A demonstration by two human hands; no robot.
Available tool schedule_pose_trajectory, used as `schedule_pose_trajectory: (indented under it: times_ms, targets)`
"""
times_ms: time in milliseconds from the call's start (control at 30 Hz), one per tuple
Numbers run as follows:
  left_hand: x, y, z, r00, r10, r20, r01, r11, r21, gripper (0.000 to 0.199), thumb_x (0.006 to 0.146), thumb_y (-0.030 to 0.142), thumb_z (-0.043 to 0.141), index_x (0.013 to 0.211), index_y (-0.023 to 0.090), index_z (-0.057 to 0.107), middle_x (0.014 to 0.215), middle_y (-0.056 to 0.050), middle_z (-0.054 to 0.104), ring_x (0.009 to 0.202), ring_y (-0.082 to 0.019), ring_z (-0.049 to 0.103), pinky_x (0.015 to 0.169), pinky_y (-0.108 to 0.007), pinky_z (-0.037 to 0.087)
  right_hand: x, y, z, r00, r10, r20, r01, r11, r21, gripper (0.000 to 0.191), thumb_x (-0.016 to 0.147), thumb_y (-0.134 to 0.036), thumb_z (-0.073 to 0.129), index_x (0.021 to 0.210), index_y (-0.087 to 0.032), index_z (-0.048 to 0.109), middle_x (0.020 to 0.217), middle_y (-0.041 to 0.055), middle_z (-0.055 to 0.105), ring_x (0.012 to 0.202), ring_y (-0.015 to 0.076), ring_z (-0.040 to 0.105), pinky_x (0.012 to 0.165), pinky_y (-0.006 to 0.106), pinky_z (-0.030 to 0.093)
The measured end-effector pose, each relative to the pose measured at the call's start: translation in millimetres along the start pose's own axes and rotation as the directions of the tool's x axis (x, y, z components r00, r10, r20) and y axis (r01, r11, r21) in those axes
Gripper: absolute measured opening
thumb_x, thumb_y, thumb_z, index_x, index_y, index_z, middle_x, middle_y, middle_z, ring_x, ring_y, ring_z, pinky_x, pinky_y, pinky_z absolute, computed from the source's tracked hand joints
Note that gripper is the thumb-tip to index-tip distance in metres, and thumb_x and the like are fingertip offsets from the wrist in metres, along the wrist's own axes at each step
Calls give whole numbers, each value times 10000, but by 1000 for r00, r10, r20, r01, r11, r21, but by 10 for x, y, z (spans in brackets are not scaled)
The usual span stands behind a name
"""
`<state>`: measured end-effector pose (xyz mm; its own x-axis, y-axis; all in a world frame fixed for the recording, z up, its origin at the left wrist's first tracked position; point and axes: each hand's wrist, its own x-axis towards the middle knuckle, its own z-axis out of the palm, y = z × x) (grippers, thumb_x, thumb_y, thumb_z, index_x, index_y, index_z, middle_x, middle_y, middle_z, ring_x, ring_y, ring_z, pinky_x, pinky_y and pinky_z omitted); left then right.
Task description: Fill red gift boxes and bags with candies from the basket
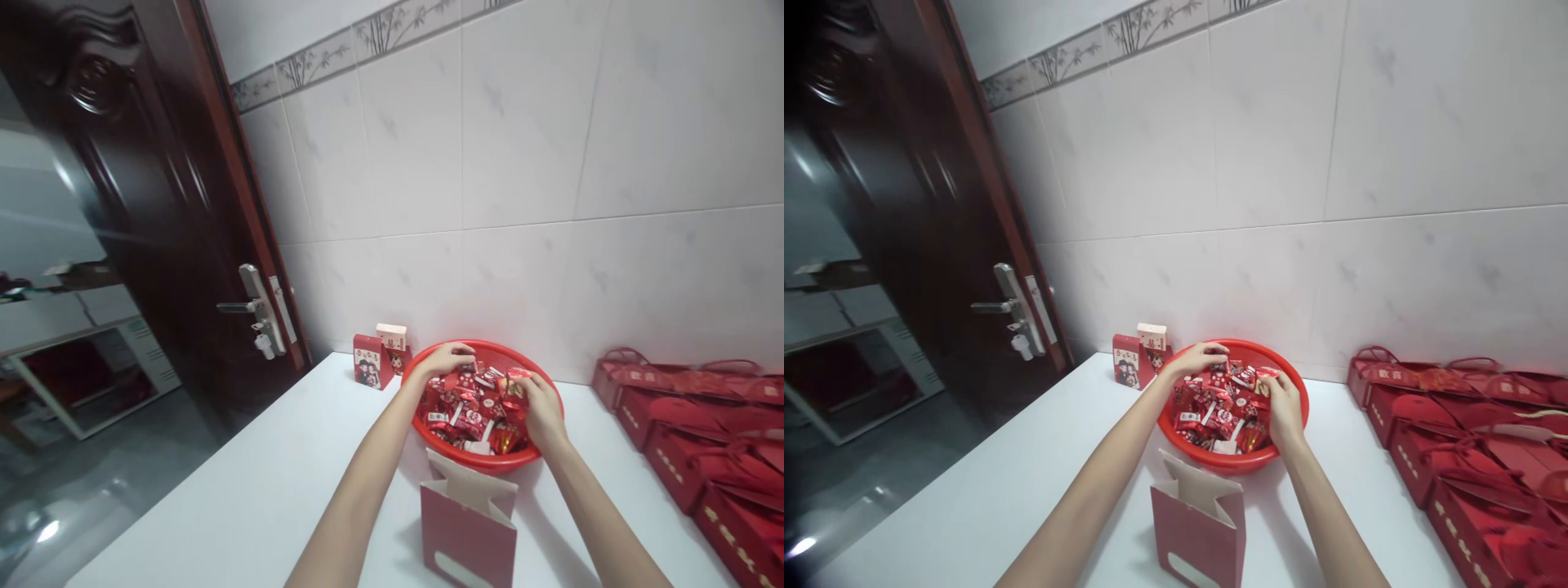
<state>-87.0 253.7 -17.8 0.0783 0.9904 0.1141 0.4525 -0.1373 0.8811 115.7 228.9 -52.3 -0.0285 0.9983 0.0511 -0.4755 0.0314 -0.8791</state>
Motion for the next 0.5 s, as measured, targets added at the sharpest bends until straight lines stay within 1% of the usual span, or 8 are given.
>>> schedule_pose_trajectory:
  times_ms: [67,100,200,267,367,433,500]
  targets:
    - [29,-13,-9,1000,-15,18,15,1000,-11,289,786,230,695,1053,124,734,934,-76,754,782,-156,659,771,-274,522,-22,-16,12,1000,-1,6,0,1000,19,132,515,-282,681,626,-214,654,599,-22,657,610,172,576,584,282,449]
    - [43,-30,-7,999,-26,18,26,1000,17,311,792,231,685,1083,128,724,966,-79,752,802,-159,666,778,-274,523,-31,-24,19,1000,-4,7,4,1000,23,117,515,-274,672,612,-214,645,583,-29,642,586,161,555,571,276,442]
    - [58,-136,13,995,-98,4,95,974,207,339,825,232,624,1147,158,702,1024,-68,751,861,-167,682,775,-256,531,-49,-46,38,1000,-20,10,20,1000,16,83,520,-258,666,573,-213,620,559,-37,613,565,148,528,560,268,433]
    - [35,-238,22,987,-162,6,151,937,314,365,776,195,642,1134,182,713,1003,-48,757,835,-174,690,724,-243,536,-57,-59,42,999,-27,19,27,1000,2,70,531,-248,666,574,-213,624,564,-34,615,581,154,540,568,270,436]
    - [-23,-368,5,969,-249,8,224,885,409,497,674,105,649,1158,203,710,943,-40,767,718,-188,697,618,-249,530,-64,-68,34,999,-25,44,26,999,-27,55,561,-247,662,596,-220,628,590,-28,629,608,167,560,580,279,433]
    - [-48,-409,-12,959,-285,-6,255,848,464,551,670,93,614,1203,208,690,949,-49,769,687,-198,701,572,-253,519,-64,-65,26,998,-16,56,18,999,-39,58,572,-252,662,603,-223,623,602,-26,636,611,170,563,580,284,430]
    - [-52,-415,-14,957,-289,-12,255,823,508,559,679,92,593,1220,205,679,998,-60,767,744,-209,714,579,-247,518,-62,-59,23,998,-13,54,15,999,-34,68,567,-252,668,613,-221,628,617,-22,652,611,172,568,578,284,429]
